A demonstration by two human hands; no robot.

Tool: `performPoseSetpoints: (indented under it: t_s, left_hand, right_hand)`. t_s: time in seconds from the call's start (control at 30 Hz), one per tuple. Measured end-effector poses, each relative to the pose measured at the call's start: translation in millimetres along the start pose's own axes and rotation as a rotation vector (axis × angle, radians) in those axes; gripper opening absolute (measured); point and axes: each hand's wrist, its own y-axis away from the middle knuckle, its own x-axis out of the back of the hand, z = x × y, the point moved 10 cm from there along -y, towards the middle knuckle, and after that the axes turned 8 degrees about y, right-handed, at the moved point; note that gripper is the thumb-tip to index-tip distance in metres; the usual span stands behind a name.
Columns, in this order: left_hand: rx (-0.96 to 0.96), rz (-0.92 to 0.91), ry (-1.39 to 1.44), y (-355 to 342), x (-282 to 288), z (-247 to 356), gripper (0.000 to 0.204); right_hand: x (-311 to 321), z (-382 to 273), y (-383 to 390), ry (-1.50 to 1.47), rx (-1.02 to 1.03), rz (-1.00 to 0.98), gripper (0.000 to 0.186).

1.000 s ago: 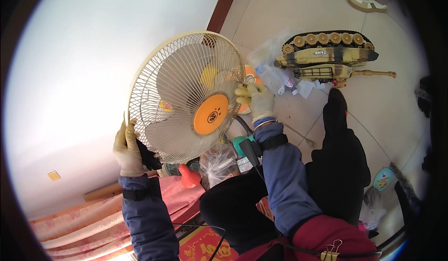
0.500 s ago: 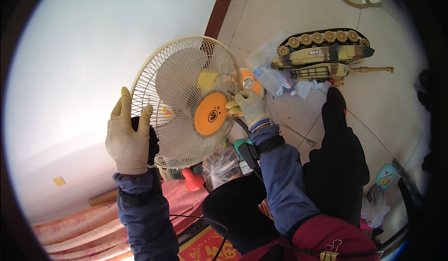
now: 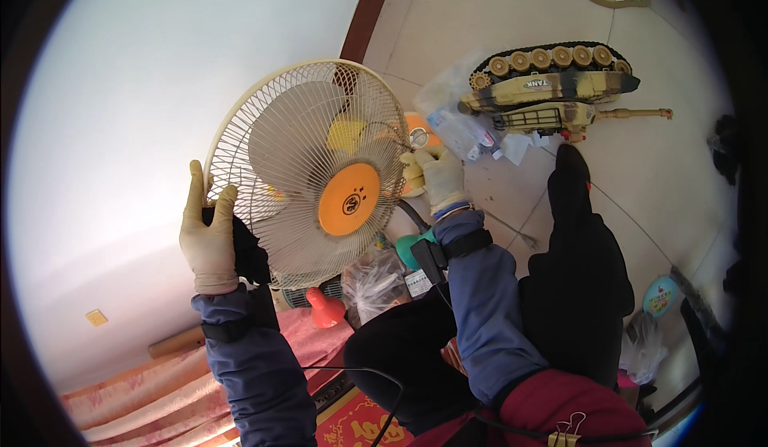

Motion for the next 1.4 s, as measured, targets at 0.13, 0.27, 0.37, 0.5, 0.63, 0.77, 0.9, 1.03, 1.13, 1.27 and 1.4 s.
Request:
performPoseSetpoints:
  t_s: [0.13,0.27,0.37,0.5,0.63,0.77,0.9,1.03,1.13,1.27,1.4]
  left_hand:
    - [-0.006,-0.005,0.064,4.5,1.4,-6.3,0.061]
    - [-0.061,-0.045,0.154,11.0,-1.9,-2.8,0.060]
    - [-0.078,-0.051,0.187,16.0,-2.8,1.1,0.061]
    - [-0.050,-0.050,0.161,20.3,-3.4,3.5,0.062]
    - [-0.059,-0.033,0.134,22.6,-4.9,6.3,0.062]
    - [-0.070,-0.017,0.155,23.3,-6.5,6.8,0.060]
    - [-0.098,-0.004,0.107,23.0,-4.2,8.8,0.056]
    - [-0.149,-0.009,0.046,23.0,-2.1,12.4,0.050]
    - [-0.169,-0.010,0.051,23.5,-2.2,13.5,0.048]
    - [-0.162,0.006,0.088,25.1,-2.5,11.8,0.047]
    - [-0.161,0.009,0.068,24.1,-1.2,9.2,0.046]
  right_hand:
    - [21.0,-10.4,-8.3,-0.017,0.139,0.148,0.020]
    - [20.4,-2.1,-12.6,-0.097,0.118,0.160,0.019]
    - [22.0,-0.7,-13.1,-0.114,0.120,0.171,0.020]
    - [19.7,-3.2,-15.3,-0.106,0.113,0.168,0.019]
    - [9.2,-8.8,-16.2,-0.117,0.112,0.167,0.019]
    - [1.4,-14.3,-11.3,0.052,0.088,0.203,0.019]
    - [1.5,-19.4,-8.1,0.232,0.060,0.212,0.021]
    - [5.6,-30.4,-14.6,0.390,0.107,0.268,0.022]
    - [11.1,-31.1,-28.1,0.364,0.064,0.286,0.021]
    - [19.4,-52.7,-35.6,0.555,0.169,0.398,0.022]
    - [18.8,-54.0,-23.1,0.396,0.230,0.368,0.022]
